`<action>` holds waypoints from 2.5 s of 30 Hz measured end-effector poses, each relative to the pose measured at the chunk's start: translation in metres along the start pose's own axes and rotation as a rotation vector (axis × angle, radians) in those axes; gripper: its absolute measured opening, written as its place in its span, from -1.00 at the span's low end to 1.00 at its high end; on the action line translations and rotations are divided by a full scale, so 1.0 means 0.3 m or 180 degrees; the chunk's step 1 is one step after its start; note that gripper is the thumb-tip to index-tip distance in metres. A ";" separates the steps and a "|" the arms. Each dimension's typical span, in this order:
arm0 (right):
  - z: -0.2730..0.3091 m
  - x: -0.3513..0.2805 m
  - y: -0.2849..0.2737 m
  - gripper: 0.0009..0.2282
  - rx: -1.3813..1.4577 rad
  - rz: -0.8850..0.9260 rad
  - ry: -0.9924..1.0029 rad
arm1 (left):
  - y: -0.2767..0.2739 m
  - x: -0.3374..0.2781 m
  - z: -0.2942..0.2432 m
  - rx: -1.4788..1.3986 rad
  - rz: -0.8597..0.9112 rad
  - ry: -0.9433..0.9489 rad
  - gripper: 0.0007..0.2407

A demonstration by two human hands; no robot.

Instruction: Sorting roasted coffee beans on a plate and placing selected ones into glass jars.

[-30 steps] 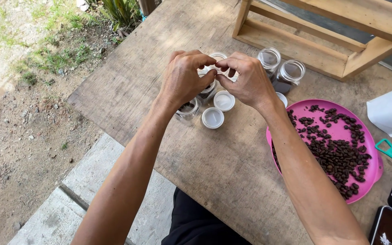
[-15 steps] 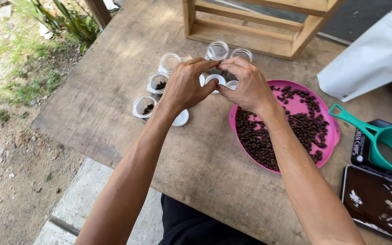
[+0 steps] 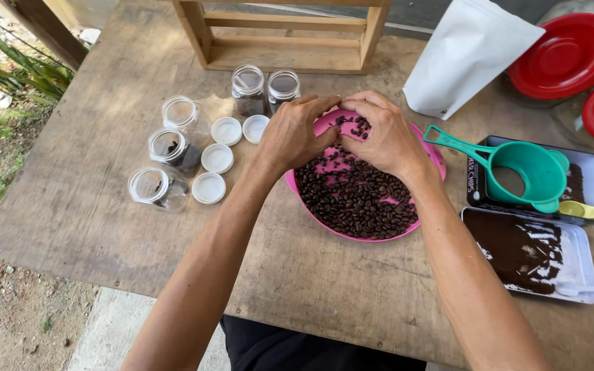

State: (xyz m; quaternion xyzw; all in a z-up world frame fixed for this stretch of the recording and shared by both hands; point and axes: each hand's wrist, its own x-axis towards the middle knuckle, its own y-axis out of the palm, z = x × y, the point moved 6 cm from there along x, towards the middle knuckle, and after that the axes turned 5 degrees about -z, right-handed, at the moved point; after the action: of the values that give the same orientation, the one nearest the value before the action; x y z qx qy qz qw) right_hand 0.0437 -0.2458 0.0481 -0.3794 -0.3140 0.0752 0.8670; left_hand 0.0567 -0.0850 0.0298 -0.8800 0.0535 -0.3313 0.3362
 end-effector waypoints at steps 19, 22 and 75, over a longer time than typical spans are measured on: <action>-0.116 -0.195 -0.113 -0.59 0.0008 -0.0065 0.0319 | 0.249 0.007 -0.094 -0.0267 0.0497 -0.0044 -0.63; -0.147 -0.220 -0.099 -0.59 0.0026 -0.0069 0.0333 | 0.263 -0.006 -0.094 -0.0296 0.0547 -0.0090 -0.62; -0.162 -0.311 -0.068 -0.71 -0.0267 0.0735 0.0876 | 0.325 -0.063 -0.122 -0.0132 0.1066 -0.0295 -0.97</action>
State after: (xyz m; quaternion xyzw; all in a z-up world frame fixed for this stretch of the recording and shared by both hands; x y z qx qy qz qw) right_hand -0.0031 -0.3241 -0.0080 -0.4555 -0.1497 0.1085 0.8708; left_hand 0.0319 -0.1745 -0.0214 -0.8798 0.1906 -0.2286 0.3705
